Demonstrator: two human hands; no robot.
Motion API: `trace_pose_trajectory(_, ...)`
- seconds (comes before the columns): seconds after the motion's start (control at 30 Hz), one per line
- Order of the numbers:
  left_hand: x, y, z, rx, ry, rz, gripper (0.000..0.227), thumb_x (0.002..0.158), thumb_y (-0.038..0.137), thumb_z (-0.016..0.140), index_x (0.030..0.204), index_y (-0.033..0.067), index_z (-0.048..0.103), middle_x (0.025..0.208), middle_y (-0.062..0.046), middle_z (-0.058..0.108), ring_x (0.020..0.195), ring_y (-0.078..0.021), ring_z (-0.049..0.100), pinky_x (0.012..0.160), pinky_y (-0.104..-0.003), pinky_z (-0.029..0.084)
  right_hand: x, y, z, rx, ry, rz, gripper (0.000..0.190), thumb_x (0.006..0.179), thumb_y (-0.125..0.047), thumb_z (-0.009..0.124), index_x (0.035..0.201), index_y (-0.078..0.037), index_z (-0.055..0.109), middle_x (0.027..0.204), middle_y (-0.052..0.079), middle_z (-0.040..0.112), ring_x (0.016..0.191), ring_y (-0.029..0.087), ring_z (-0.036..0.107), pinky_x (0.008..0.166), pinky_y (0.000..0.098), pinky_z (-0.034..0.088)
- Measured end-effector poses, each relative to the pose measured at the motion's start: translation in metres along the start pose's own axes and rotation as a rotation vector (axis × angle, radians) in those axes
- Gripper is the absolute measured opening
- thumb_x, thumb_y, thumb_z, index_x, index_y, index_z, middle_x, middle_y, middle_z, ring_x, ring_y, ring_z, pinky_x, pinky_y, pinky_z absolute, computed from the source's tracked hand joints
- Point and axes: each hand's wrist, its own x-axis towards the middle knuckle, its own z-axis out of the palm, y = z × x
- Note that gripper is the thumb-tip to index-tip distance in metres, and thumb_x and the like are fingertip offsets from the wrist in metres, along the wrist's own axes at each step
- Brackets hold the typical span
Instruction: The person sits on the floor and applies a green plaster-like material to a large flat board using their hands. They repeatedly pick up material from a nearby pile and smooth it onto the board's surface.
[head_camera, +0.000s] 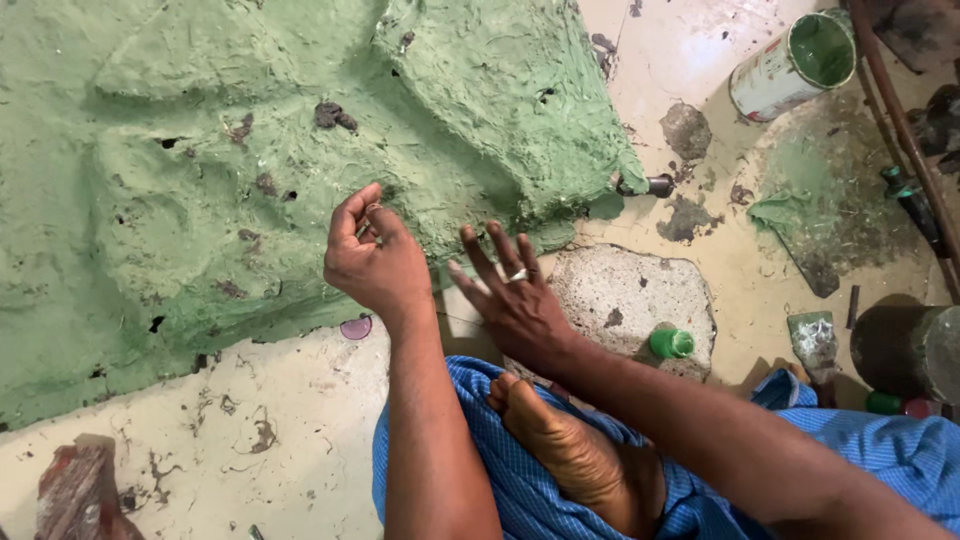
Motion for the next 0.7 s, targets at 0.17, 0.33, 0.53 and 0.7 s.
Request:
trace_pose_trajectory(0.17,-0.002,-0.003,-0.001,-0.011,0.014,0.014,0.022,0.089,-0.002,0.06,0.102,0.0026,0.078,0.099,-0.009,0.08,0.084,-0.0181,0.077,0.071,-0.029,0.062,-0.017,0.038,-0.013,0.11,-0.102,0.137,0.08,0.087,-0.01,0.063,0.16,-0.021,0.033,0.168,0.019,-0.011,0.151,0.045,-0.017,0.121,0.0644,-0.005)
trace_pose_trajectory(0.33,-0.002,-0.002,0.002,-0.051,0.014,0.037,0.022,0.09,-0.002,0.059,0.102,0.0028,0.077,0.099,-0.009,0.079,0.085,-0.0181,0.078,0.072,-0.028,0.063,-0.02,0.034,-0.005,0.153,0.071,0.147,0.078,0.089,-0.009,0.062,0.161,-0.023,0.036,0.165,0.024,-0.014,0.148,0.047,-0.019,0.12,0.0679,-0.002)
trace_pose_trajectory(0.53,-0.001,-0.003,-0.002,-0.041,0.01,0.018,0.022,0.089,-0.001,0.059,0.1,0.0029,0.077,0.097,-0.009,0.08,0.082,-0.0178,0.077,0.069,-0.028,0.062,-0.02,0.014,0.008,0.168,-0.066,0.121,0.078,0.089,-0.005,0.061,0.16,-0.029,0.038,0.169,0.018,-0.018,0.153,0.044,-0.024,0.125,0.064,0.0)
trace_pose_trajectory(0.7,0.0,-0.003,-0.001,-0.008,0.02,0.061,0.021,0.088,-0.002,0.06,0.099,0.003,0.077,0.096,-0.009,0.08,0.083,-0.0182,0.077,0.068,-0.029,0.062,-0.04,0.058,-0.001,-0.01,-0.015,0.25,0.078,0.091,-0.003,0.057,0.161,-0.032,0.037,0.164,0.016,-0.026,0.148,0.044,-0.026,0.123,0.0673,0.002)
